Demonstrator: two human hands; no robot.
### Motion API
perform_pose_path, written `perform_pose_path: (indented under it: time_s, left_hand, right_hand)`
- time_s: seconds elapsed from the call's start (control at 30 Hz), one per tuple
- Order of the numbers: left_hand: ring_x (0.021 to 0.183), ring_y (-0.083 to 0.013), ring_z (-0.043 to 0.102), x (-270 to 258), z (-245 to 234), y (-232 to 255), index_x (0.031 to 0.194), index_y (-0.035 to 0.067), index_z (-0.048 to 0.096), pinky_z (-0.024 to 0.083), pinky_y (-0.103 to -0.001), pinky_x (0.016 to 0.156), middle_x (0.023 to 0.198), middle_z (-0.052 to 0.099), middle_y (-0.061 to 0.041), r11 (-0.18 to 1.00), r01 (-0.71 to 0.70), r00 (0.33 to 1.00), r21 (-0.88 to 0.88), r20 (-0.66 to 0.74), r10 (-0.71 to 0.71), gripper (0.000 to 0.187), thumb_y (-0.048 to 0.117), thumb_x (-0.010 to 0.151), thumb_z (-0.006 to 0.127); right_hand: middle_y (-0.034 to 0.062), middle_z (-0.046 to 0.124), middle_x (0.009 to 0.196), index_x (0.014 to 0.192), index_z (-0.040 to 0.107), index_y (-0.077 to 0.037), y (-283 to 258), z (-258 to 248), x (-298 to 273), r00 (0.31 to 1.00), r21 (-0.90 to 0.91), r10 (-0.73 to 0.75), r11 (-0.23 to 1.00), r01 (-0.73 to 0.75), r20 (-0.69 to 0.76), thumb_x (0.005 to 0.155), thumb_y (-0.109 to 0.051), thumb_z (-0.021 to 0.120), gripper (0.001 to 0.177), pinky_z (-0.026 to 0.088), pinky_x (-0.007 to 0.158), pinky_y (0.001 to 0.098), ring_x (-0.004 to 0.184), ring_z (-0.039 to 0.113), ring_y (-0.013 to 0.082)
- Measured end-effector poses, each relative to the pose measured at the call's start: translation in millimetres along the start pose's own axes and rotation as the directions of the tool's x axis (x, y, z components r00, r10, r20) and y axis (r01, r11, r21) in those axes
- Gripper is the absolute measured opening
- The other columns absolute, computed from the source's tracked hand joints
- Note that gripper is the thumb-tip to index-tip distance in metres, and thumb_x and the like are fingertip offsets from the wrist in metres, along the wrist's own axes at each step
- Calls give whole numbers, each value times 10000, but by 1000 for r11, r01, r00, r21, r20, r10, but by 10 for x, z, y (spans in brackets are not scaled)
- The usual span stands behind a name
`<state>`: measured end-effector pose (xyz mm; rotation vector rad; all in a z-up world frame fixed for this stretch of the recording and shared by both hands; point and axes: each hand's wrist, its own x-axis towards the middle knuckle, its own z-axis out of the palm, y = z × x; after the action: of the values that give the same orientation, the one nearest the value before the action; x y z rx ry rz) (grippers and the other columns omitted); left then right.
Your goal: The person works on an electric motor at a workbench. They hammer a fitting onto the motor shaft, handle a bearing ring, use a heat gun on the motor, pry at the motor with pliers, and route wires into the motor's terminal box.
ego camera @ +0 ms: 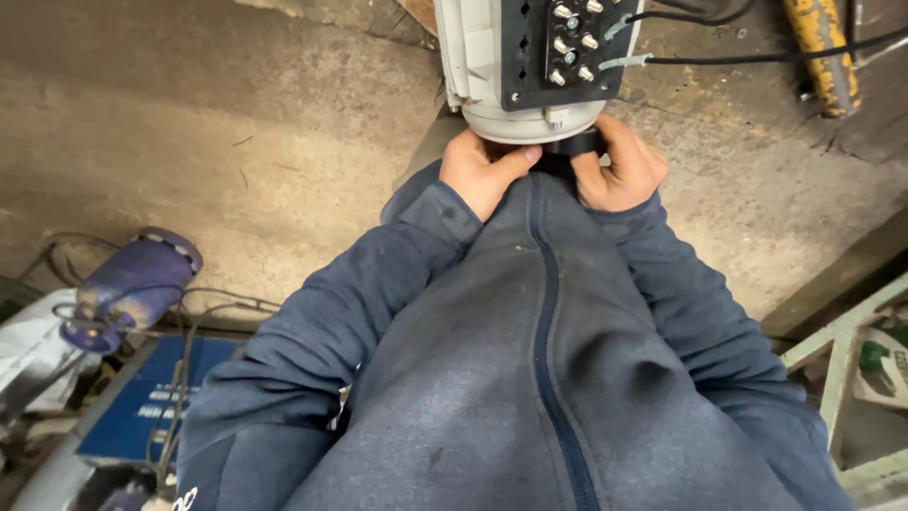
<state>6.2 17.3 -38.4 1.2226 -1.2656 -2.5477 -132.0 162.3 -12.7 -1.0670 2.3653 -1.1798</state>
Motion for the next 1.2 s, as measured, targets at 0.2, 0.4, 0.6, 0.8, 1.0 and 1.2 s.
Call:
perform_pose_path:
  time_s: [0.2,0.4,0.6,0.8,1.0,1.2]
  left_hand:
    - [765,-112,649,123,-122,-136,1123,-47,696,553,-286,707,932,740,-69,999,-20,997,49,76,16,237,25,916,786]
    - [732,-150,705,331,-328,-358,1143,-40,694,598,-301,685,931,746,-77,989,142,965,-33,229,-131,232,58,935,724]
    - [754,-184,714,517,-357,-552,1151,-57,680,622,-339,705,951,731,-107,979,146,948,-139,302,-99,257,45,924,745]
    - [748,-198,712,598,-369,-614,1150,-55,671,618,-341,702,961,721,-118,967,214,942,-142,293,-165,272,34,906,750]
    - [821,-208,725,558,-387,-518,1145,-60,671,621,-340,737,1015,720,-118,974,169,932,-150,346,-108,278,-46,871,714]
    - [816,-249,729,496,-527,-446,1163,-100,660,628,-370,740,1015,721,-147,974,194,924,-120,355,-140,276,-51,892,674]
  right_hand:
    - [173,726,947,1228,681,17,-237,0,-37,993,6,83,997,-83,-86,951,-8,731,283,576,761,321,822,741,244]
    - [156,731,944,1218,691,11,-419,21,-32,975,-12,184,982,-187,-126,937,4,699,281,586,759,304,828,743,207]
    - [158,727,940,1220,695,4,-496,105,-87,970,-108,173,975,-193,-172,908,-17,694,313,584,717,304,819,740,212]
    - [144,741,941,1216,701,-8,-592,206,-174,941,-84,229,963,-257,-249,894,-32,719,323,590,716,300,819,747,200]
    - [141,741,960,1213,708,-3,-742,216,-157,943,-131,201,962,-241,-265,888,-42,777,334,587,710,301,800,733,195]
    - [124,743,995,1214,715,-23,-900,214,-86,949,-179,172,958,-224,-264,883,-58,813,347,581,687,290,817,740,196]
